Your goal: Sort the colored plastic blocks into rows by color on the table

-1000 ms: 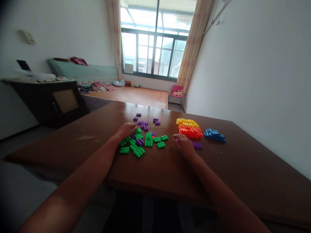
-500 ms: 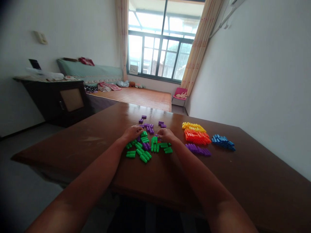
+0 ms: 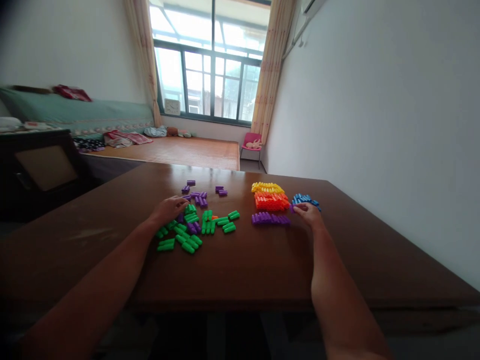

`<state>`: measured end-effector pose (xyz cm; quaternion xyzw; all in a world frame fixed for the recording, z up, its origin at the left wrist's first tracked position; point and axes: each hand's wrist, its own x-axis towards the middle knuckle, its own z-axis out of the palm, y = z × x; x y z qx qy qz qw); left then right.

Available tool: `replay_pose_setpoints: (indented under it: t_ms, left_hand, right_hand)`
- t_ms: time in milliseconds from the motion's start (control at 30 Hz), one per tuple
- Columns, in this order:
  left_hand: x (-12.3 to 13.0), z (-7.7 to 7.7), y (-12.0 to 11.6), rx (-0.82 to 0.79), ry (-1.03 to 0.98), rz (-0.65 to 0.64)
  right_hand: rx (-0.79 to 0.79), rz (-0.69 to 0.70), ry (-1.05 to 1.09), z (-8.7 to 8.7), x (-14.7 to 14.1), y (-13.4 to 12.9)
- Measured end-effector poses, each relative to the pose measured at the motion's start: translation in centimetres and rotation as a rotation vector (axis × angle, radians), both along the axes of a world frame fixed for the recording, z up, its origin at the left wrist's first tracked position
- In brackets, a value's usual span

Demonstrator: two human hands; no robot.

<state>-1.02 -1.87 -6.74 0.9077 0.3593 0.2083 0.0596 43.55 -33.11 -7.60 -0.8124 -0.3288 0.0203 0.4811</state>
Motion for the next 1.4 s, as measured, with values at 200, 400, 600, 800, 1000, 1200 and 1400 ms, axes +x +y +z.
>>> replay_pose_setpoints:
  t_ms: [200, 400, 600, 800, 1000, 1200, 1400]
  left_hand:
    - [-0.4, -0.7, 1.2, -0.017, -0.003, 0.01]
    - [-0.5, -0.4, 0.6, -0.024, 0.001, 0.033]
    - [-0.5, 0.8, -1.0, -0.026, 0.025, 0.063]
    - [-0.5, 1.2, -1.6, -0.051, 0.014, 0.083]
    - [-0.7, 0.8, -1.4, -0.064, 0.002, 0.045]
    - [-0.6, 0.7, -1.2, -0.062, -0.006, 0.043]
    - [-0.5, 0.5, -0.8, -0.061, 0.007, 0.041]
  right_hand:
    - [-0.183, 0.037, 0.106, -2.5, 1.4, -1.5]
    - [-0.275, -0.025, -0.102, -1.8, 0.7, -1.0]
    - [-0.019, 0.058, -0.505, 0.7, -8.4, 3.3]
    - [-0.153, 0.854, -0.621, 3.1, -25.5, 9.4]
    - [-0.385, 0.831, -0.705, 3.6, -32.1, 14.5]
    - [-0.171, 0.818, -0.389, 4.1, -29.0, 15.3]
    - [0.113, 0.702, 0.131, 5.2, -17.6, 9.2]
